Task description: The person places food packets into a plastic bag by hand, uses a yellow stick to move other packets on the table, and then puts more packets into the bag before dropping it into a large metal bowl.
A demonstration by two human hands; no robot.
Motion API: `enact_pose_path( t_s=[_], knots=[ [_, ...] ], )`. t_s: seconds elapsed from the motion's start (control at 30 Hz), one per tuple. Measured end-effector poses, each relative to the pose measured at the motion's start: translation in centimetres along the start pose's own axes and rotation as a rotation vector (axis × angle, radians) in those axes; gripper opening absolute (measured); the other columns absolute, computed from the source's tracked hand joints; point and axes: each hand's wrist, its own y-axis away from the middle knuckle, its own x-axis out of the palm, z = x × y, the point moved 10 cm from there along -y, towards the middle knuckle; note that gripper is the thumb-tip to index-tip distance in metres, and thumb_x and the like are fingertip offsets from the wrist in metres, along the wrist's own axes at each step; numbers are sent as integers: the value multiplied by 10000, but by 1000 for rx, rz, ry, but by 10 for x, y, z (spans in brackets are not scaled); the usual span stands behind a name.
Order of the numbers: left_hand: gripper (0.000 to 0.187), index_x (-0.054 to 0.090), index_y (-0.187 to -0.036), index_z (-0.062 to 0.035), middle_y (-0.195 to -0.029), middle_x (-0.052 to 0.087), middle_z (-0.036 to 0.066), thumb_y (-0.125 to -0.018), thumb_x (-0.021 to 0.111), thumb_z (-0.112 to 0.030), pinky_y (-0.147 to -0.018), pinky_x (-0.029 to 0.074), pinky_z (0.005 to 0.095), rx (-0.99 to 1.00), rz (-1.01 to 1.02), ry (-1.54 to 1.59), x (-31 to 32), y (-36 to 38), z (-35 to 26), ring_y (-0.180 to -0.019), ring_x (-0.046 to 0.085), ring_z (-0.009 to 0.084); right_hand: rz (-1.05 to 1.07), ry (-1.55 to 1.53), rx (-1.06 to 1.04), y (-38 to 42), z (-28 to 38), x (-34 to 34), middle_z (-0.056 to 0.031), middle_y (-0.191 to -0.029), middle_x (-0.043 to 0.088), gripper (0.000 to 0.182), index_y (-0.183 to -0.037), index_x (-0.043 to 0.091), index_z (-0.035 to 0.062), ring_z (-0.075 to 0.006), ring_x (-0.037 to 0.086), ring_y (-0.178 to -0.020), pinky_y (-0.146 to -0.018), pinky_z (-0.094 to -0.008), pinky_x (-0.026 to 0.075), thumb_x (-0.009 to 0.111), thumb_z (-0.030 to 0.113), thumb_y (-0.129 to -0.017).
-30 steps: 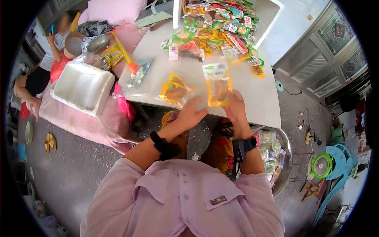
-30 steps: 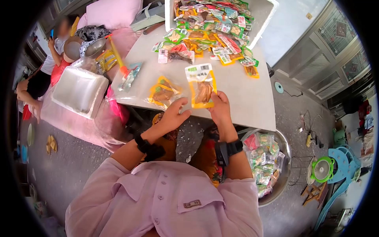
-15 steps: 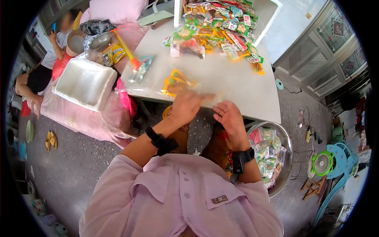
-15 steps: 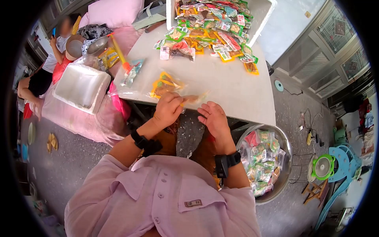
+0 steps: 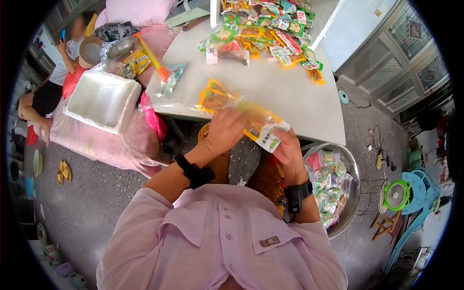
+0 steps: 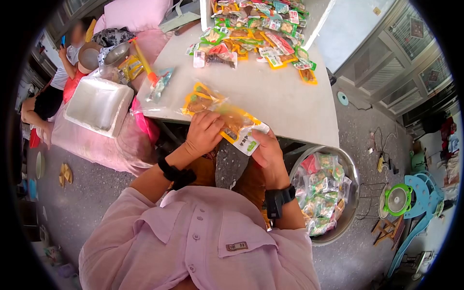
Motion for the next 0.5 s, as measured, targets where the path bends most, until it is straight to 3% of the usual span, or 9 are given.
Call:
enact_pose_path(
  t_s=[0.13, 0.43, 0.5],
  knots=[
    [411, 514, -963, -65, -968, 466, 93, -563, 603, -98, -750, 373, 372, -96, 56, 10, 3, -7, -7, -895, 457, 288, -42, 8, -22, 6, 1, 8, -119, -970, 533, 269, -1038, 448, 11, -236, 547, -877, -770, -369, 456, 444, 6, -769],
    [444, 511, -985, -67, -976, 472, 103, -550, 597, -97, -747, 385, 380, -102, 128, -10, 17, -2, -3, -905, 462, 292, -52, 6, -48, 8, -1, -9, -118, -1009, 530, 305, -1070, 446, 26, -244, 532, -918, -804, -385, 430, 446, 8, -765],
    [402, 513, -994, -63, -962, 488, 110, -600, 585, -88, -742, 395, 364, -112, 173, 79, 23, 3, -2, -888, 473, 299, -2, 49, -37, 11, -2, -5, -112, -1008, 534, 281, -1067, 448, 38, -238, 531, -921, -795, -381, 435, 457, 48, -786]
  ],
)
